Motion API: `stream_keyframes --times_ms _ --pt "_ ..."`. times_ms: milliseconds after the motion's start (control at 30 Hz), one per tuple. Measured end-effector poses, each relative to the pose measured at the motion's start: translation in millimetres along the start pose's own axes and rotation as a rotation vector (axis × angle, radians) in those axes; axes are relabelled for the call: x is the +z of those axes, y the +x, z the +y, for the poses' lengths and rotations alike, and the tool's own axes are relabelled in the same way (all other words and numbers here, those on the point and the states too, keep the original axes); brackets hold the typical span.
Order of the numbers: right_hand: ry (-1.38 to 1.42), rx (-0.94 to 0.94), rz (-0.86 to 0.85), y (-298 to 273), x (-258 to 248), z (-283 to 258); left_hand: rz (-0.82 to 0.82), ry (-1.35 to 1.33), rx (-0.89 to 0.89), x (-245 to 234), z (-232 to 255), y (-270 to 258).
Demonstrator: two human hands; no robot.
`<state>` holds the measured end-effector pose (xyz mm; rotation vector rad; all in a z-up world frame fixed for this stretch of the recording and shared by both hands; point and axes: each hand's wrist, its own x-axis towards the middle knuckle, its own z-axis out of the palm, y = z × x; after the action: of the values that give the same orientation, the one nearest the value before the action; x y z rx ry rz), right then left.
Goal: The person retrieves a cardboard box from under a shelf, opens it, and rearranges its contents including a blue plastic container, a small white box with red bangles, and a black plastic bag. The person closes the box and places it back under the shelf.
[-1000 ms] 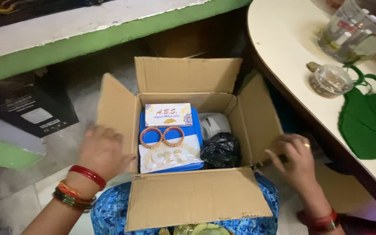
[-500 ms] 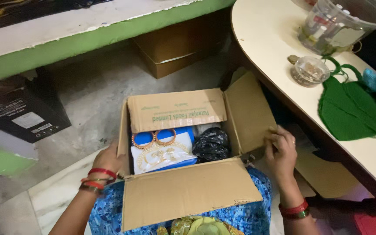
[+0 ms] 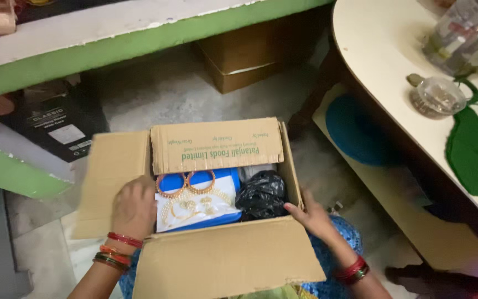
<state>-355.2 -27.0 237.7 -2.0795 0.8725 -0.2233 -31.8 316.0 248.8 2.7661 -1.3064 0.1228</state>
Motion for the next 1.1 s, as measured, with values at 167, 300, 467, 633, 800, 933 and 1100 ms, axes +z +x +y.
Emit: stream_keyframes --times_ms 167,300,467,633,800,933,1100 --pt "-0.093 0.048 0.005 18.1 -1.4 26.5 0.193 0.002 0.343 4.1 29.2 61.1" --pt "-0.145 -0.021 -0.012 35.2 -21.0 46.0 0.233 0.147 0.46 8.7 18.5 112.4" --pt "-0.124 0.016 -0.098 49.4 -33.1 79.5 0.233 -0.072 0.243 -2.0 -7.3 164.2" --pt "-0.249 -0.332 -0.012 33.8 -34.6 114.6 0.692 -0.03 0.151 -13.2 -10.3 222.4" --pt "-0.194 0.11 -0.083 -1.2 -54.4 123.2 0.18 -0.213 0.166 1.8 35.8 246.7" --pt "-0.195 0.121 -0.116 5.4 -66.4 110.7 -0.283 -0.194 0.027 18.4 58.2 239.2" --pt "-0.777 -0.204 0.045 16.2 -78.9 41.1 0.232 -0.47 0.204 21.9 47.6 218.0"
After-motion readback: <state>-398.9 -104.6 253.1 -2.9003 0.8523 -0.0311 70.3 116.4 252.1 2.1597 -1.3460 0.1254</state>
